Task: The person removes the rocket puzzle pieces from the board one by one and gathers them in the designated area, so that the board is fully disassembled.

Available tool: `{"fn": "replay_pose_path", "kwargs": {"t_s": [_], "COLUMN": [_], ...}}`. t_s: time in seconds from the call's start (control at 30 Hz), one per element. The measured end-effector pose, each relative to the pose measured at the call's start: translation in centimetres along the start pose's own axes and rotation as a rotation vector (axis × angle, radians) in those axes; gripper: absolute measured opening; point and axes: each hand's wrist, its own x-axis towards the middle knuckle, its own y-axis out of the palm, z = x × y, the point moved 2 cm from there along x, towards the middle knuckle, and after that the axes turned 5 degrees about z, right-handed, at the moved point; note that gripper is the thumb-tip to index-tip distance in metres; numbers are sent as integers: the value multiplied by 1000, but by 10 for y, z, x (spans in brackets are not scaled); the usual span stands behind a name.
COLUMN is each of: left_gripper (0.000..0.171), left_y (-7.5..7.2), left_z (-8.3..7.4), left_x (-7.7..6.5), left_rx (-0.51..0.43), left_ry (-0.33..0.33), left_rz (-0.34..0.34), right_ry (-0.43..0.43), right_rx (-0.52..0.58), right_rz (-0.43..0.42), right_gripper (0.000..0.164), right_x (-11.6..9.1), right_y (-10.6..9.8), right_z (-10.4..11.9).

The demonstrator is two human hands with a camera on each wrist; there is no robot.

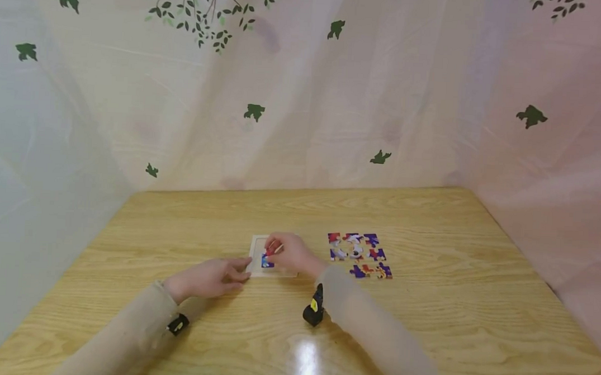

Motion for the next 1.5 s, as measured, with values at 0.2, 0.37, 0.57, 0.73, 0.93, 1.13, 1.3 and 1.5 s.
{"fn": "replay_pose_path", "kwargs": {"t_s": [0.2,0.37,0.57,0.73,0.93,1.13,1.3,1.5], "left_gripper": [33,33,33,33,33,34,33,33], "left_y": [0,1,2,2,3,4,3,4], "left_z": [1,1,1,-1,-3,-4,-4,-4], "left_x": [2,2,1,0,-1,-1,-2,-3], "left_rx": [7,9,10,19,17,16,28,32], "left_ry": [7,8,18,30,24,25,35,38], "left_rz": [-5,-11,-14,-20,-19,-19,-22,-18], "right_ry": [-26,-17,-8,-3,15,-9,9,40], "right_rx": [2,-30,-35,-51,-75,-105,-136,-159], "right_rz": [9,-8,-18,-19,16,63,115,147], "right_gripper": [14,14,19,22,19,18,16,17], "right_x": [-13,-24,-37,-48,-60,-74,-84,-92], "right_y": [-19,-35,-50,-60,-73,-84,-88,-89], "right_z": [-2,-2,-6,-12,-25,-40,-54,-62]}}
